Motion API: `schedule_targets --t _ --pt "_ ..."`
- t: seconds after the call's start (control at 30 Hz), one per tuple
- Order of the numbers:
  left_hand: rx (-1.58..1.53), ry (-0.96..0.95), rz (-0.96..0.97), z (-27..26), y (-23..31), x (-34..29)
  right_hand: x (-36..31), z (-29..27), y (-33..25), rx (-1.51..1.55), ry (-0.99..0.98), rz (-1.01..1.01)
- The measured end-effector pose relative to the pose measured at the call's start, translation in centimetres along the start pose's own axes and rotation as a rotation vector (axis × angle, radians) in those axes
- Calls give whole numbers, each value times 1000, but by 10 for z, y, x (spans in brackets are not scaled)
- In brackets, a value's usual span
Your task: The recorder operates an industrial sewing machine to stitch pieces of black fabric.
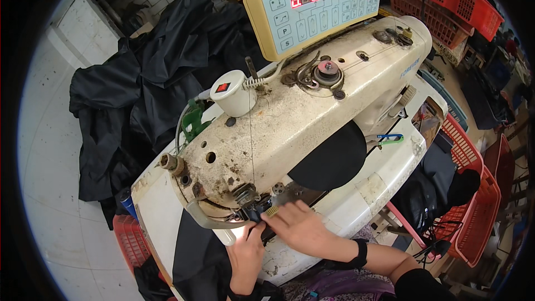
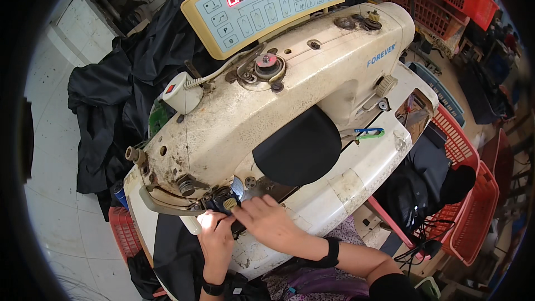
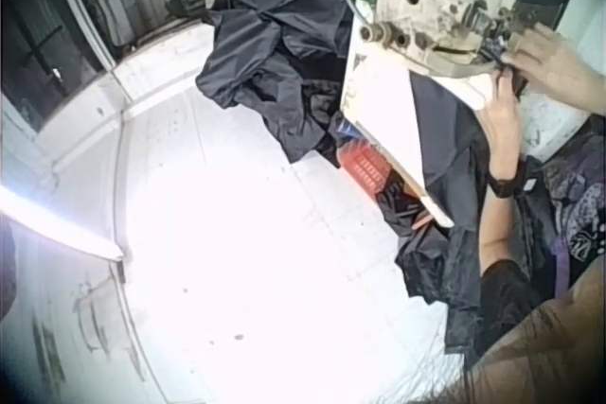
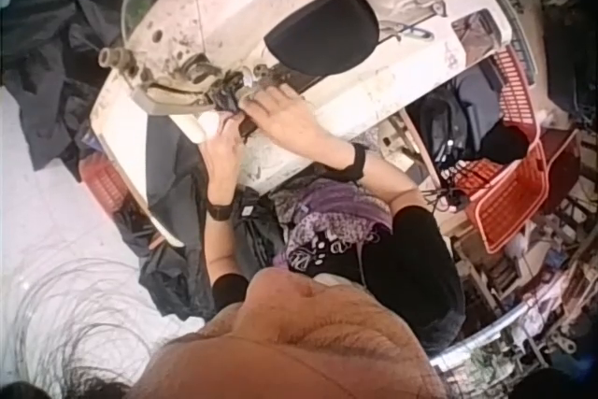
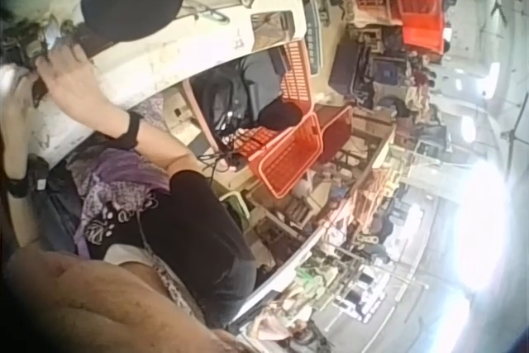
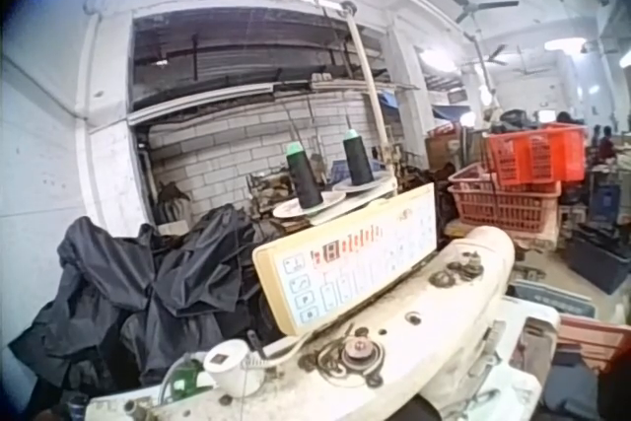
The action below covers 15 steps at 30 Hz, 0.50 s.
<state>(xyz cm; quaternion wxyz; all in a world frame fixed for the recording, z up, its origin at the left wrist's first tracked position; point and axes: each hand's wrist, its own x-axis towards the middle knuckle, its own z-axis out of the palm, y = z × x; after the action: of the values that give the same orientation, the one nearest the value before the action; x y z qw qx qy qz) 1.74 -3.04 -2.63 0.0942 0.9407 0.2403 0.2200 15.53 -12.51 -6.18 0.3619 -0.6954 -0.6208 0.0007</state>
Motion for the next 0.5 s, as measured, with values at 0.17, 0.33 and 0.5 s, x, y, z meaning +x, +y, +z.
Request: schedule_targets --t 0.17,0.33,0.5 --pt "-191 49 -42 3 -6 -12 -2 8 -6 -191 -19 -228" --pt "221 -64 110 -23 3 3 -3 8 -2 -180 -59 -296" --pt "-137 -282 5 -18 -34 -9 -2 2 -3 -203 -86 -366"
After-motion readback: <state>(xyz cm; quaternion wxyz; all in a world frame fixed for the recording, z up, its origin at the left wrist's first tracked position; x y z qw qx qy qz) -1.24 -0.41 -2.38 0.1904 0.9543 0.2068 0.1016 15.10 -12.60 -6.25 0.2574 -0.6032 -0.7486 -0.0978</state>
